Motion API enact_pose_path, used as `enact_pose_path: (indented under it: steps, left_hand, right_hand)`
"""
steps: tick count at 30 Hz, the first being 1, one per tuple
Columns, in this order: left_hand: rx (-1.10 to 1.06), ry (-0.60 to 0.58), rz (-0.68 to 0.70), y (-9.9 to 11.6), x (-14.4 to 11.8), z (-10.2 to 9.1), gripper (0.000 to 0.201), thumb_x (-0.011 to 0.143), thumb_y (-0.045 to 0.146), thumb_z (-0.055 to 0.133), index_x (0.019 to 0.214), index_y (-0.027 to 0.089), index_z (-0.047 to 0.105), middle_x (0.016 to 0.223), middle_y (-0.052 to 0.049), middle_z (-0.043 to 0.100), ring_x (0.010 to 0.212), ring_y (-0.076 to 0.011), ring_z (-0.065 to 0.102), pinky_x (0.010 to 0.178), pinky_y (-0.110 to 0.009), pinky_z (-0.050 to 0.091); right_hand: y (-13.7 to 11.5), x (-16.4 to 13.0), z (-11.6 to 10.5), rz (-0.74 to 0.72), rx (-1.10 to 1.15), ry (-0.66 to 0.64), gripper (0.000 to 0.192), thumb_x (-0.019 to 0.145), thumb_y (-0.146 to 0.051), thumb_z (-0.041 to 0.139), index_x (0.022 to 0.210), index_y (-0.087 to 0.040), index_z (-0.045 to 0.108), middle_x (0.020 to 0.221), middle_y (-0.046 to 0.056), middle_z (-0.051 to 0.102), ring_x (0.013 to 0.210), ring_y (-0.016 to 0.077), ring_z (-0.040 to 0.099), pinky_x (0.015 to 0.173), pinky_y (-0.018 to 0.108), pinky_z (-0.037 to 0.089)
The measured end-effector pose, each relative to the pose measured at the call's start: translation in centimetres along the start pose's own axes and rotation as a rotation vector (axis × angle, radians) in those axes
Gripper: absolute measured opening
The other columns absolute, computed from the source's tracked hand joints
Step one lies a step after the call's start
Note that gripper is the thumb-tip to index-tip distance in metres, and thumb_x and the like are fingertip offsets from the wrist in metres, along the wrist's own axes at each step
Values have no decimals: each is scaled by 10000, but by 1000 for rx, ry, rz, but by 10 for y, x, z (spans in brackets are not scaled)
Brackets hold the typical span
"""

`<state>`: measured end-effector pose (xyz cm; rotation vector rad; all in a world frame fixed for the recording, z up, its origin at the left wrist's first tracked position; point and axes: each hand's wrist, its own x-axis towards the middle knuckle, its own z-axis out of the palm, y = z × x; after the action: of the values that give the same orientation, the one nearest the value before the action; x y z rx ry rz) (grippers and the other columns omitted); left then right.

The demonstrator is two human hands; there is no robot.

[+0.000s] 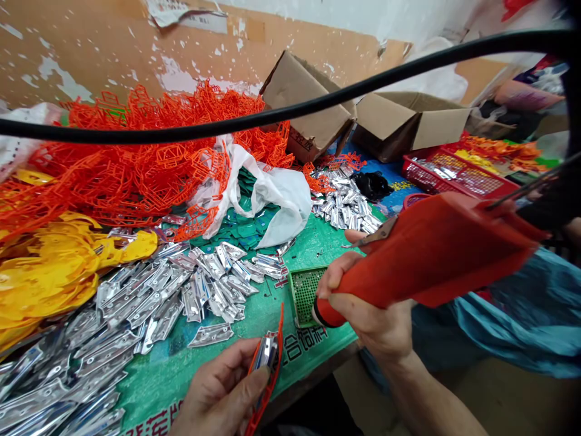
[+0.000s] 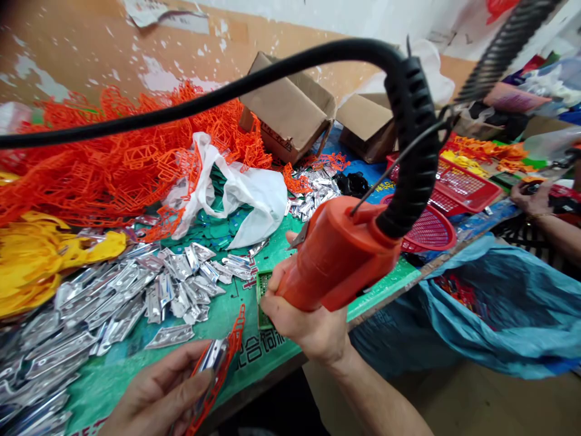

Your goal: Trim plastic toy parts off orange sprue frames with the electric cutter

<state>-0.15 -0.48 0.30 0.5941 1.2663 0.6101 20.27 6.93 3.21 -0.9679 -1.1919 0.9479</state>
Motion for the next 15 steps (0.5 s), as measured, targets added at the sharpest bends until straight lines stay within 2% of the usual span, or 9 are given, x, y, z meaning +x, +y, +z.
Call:
enact_pose_path:
  steps: [4, 7, 11, 15]
  left_hand:
    - [2, 2, -15, 4, 1, 1, 487, 708, 541, 765, 1071, 221, 702, 667, 27, 600, 461, -55, 384, 412, -168, 286]
    - [30, 33, 6, 8, 1, 3, 468, 697, 512, 779, 1046, 211, 694, 629, 46, 584, 430, -48, 404, 404, -163, 296]
    - [123, 28, 29, 12, 0, 4, 492, 737, 560, 706, 1044, 177, 659, 519, 58, 551, 393, -89, 474, 395, -189, 366]
    - [189, -25, 72, 20, 0, 5, 406, 779, 542, 631, 929, 165, 621, 500, 30, 587, 423, -119, 533, 452, -223, 435]
  right_hand:
    - [-2, -1, 3, 17, -21, 29, 466, 684, -105, 729, 1092, -247, 553, 725, -45, 596, 606, 151, 603, 624, 364, 554]
    - [-6, -2, 6, 22, -16, 24, 552, 685, -108, 731, 1161, -255, 494, 735, -51, 591, 618, 157, 613, 606, 351, 545]
    - [-9, -2, 11, 31, 11, 38, 564, 676, -116, 727, 1167, -255, 487, 727, -59, 595, 585, 151, 609, 588, 345, 544]
    - [-9, 1, 10, 41, 57, 59, 486, 650, -132, 745, 1085, -236, 555, 709, -56, 618, 572, 147, 598, 562, 336, 528]
